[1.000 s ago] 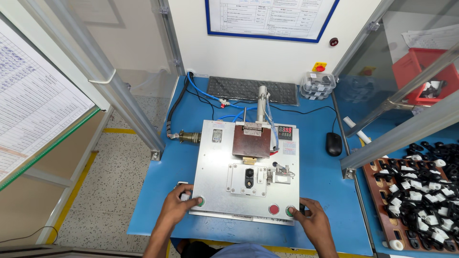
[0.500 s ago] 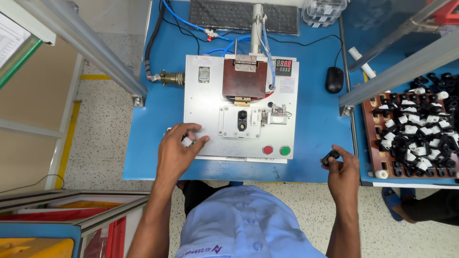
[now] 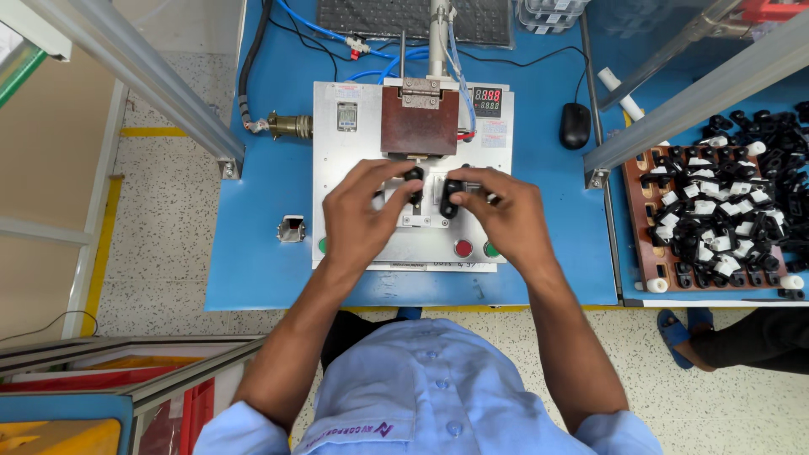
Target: The person repeatedly places small black and white plastic parts into a press machine, presses the green start button, and removes the processed parts. The cycle is repeated continuously throughout the clip.
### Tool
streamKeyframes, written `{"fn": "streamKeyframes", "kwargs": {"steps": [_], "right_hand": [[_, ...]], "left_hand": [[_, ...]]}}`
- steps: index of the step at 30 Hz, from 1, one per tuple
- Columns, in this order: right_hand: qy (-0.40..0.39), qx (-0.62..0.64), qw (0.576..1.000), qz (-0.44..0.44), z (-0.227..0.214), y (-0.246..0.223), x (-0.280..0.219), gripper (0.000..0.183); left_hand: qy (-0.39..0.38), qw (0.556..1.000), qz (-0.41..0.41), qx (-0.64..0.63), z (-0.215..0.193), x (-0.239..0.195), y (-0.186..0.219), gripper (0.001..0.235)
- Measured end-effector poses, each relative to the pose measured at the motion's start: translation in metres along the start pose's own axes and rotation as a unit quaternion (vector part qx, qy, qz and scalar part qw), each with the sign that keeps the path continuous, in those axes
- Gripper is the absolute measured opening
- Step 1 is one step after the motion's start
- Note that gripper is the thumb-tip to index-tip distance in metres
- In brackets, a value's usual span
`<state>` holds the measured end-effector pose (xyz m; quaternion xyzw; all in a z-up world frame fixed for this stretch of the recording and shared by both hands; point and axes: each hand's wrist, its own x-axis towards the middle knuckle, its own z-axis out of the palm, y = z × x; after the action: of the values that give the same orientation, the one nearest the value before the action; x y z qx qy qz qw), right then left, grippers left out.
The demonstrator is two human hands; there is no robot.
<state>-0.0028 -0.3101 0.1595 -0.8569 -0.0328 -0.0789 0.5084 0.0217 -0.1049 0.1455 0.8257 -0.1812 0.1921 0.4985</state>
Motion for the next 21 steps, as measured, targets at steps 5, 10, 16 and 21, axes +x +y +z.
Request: {"fn": "streamKeyframes", "kwargs": {"steps": [5,10,16,21], "right_hand": [[-0.108,-0.11,0.986,0.066,0.03,-0.005,0.026,0.028],[0.041,-0.334,0.925,-0.177,0.042,-0.008,0.033,0.04],[-0.04,-0.278,0.958,-0.055,0.043,-0.004,0.027,0.02],[0.004,-0.227,0.974,-0.022,0.05,0.002,0.013,0.016]], "left_hand": [[0.088,0.991,-0.034,-0.095,-0.058,-0.02,-0.012,0.032],[0.094,0.973,-0.032,-0.21,-0.076,-0.037,-0.024,0.035],[0.041,0.977,0.009,-0.207,-0.069,-0.058,-0.013,0.046],[0.016,0.988,0.052,-0.146,-0.068,-0.06,-0.005,0.039]]}}
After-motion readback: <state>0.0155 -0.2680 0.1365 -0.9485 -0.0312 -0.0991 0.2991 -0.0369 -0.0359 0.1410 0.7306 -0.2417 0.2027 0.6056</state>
